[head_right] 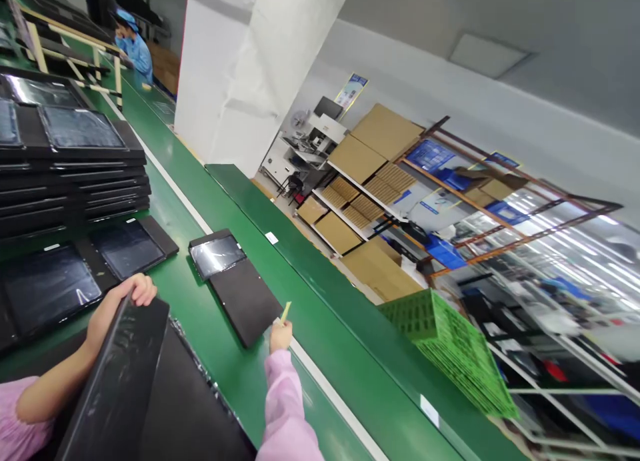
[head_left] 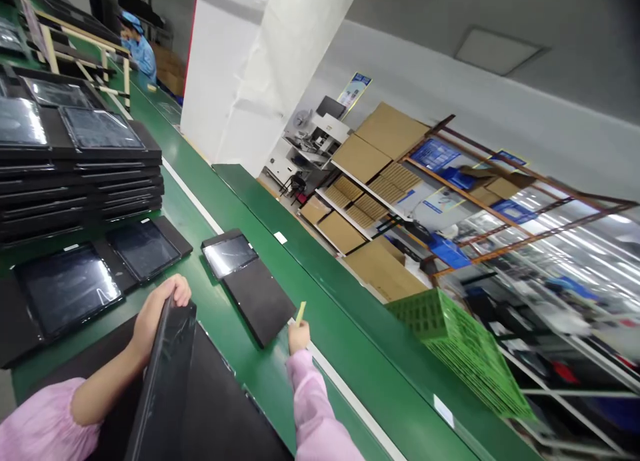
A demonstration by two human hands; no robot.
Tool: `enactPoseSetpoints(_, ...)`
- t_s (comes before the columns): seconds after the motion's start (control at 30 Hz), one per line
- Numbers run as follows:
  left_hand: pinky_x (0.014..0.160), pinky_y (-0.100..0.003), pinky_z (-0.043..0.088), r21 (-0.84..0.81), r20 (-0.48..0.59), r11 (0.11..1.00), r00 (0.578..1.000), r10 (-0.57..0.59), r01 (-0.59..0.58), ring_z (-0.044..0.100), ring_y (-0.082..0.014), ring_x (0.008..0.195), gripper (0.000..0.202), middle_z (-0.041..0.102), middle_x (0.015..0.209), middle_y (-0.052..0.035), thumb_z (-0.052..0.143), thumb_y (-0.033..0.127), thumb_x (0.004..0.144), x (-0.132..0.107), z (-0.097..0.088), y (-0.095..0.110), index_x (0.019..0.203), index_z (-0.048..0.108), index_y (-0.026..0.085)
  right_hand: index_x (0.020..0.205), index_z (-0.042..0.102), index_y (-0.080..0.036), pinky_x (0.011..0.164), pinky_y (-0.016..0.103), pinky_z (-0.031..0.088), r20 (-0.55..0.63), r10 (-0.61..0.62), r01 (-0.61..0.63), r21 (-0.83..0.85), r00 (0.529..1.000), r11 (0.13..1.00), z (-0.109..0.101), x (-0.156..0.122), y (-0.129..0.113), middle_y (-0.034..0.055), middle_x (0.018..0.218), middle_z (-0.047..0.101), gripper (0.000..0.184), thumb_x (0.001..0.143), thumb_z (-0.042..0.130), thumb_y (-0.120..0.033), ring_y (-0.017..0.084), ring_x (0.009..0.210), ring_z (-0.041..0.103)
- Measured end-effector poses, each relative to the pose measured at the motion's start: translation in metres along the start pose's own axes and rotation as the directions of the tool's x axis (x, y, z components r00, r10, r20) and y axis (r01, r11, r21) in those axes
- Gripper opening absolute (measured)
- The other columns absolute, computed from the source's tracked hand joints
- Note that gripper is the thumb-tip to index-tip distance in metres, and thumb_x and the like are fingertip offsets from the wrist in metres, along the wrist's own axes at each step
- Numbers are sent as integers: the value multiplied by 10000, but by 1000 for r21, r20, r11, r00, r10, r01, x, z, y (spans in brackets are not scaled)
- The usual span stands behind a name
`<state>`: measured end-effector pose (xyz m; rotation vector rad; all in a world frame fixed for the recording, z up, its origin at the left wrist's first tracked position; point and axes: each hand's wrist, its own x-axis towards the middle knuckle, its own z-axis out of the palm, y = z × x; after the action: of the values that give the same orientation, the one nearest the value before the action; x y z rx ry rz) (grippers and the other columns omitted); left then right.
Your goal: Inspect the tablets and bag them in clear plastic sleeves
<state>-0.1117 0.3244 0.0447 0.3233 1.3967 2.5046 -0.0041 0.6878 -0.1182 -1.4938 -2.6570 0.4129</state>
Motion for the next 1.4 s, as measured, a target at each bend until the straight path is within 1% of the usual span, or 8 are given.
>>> enactPoseSetpoints(0.2, 628, -290, 330, 76, 30, 997, 999, 26, -29, 373, -160, 626, 385, 397, 614, 2, 529, 422, 907, -1, 7, 6, 606, 440, 201, 1298, 571, -140, 999, 443, 509, 130, -63, 52, 88, 989, 995, -4, -2, -53, 125, 1302, 591, 401, 948, 656, -317, 240, 1159, 607)
enactPoseSetpoints(0.37, 640, -302, 315, 149, 84, 984, 993, 82, -94, 379, -164, 635, 363, 391, 618, 1, 488, 393, 910, -1, 19, 9, 608, 418, 204, 1255, 648, -127, 970, 376, 495, 334, -265, 213, 186, 904, 959, -53, -44, -70, 115, 1129, 694, 565, 737, 846, -237, 244, 1034, 658)
enactPoseSetpoints(0.57, 655, -307, 324, 267, 242, 945, 963, 122, -187, 388, -167, 652, 339, 404, 648, -10, 426, 348, 921, -10, 54, 16, 613, 412, 208, 1358, 602, -199, 871, 321, 509, 309, -409, 285, 375, 859, 882, -153, -186, -43, 71, 1124, 696, 464, 928, 614, -374, 174, 876, 655)
enactPoseSetpoints(0.67, 635, -307, 343, 246, 359, 936, 921, 152, -250, 398, -166, 635, 350, 420, 638, -12, 417, 369, 934, -24, 75, 21, 621, 428, 213, 1338, 615, -218, 774, 299, 535, 83, -542, 333, 709, 836, 622, -178, -280, -44, 72, 1076, 674, 418, 969, 531, -395, 143, 798, 634)
enactPoseSetpoints(0.77, 632, -310, 360, 201, 489, 929, 853, 179, -311, 411, -165, 625, 402, 441, 630, -13, 409, 434, 962, -41, 93, 26, 627, 442, 215, 1381, 562, -245, 671, 251, 528, -111, -477, 355, 814, 872, 460, -175, -348, -63, 37, 956, 641, 462, 933, 596, -354, 117, 708, 596)
enactPoseSetpoints(0.97, 659, -309, 401, 122, 660, 943, 735, 157, -310, 471, -160, 629, 485, 527, 647, -21, 377, 517, 990, -66, 110, 26, 695, 590, 197, 1131, 587, -186, 652, 229, 490, -280, -174, 330, 820, 944, 468, -140, -386, -100, -3, 783, 589, 215, 942, 574, -286, 113, 676, 573)
enactPoseSetpoints(1.13, 714, -305, 454, 58, 671, 958, 722, 170, -280, 570, -171, 727, 506, 635, 744, -44, 357, 523, 1002, -75, 111, 24, 901, 708, 172, 855, 507, -195, 632, 237, 429, -418, -27, 390, 821, 908, 418, -126, -399, -108, 5, 787, 531, 202, 1008, 480, -324, 121, 686, 521)
enactPoseSetpoints(1.4, 774, -320, 481, -49, 673, 964, 704, 226, -262, 617, -174, 751, 465, 665, 738, -41, 361, 513, 1019, -86, 107, 24, 1032, 669, 166, 833, 491, -206, 635, 245, 379, -419, -55, 407, 830, 906, 382, -124, -411, -110, 1, 782, 485, 236, 1044, 398, -256, 128, 699, 470)
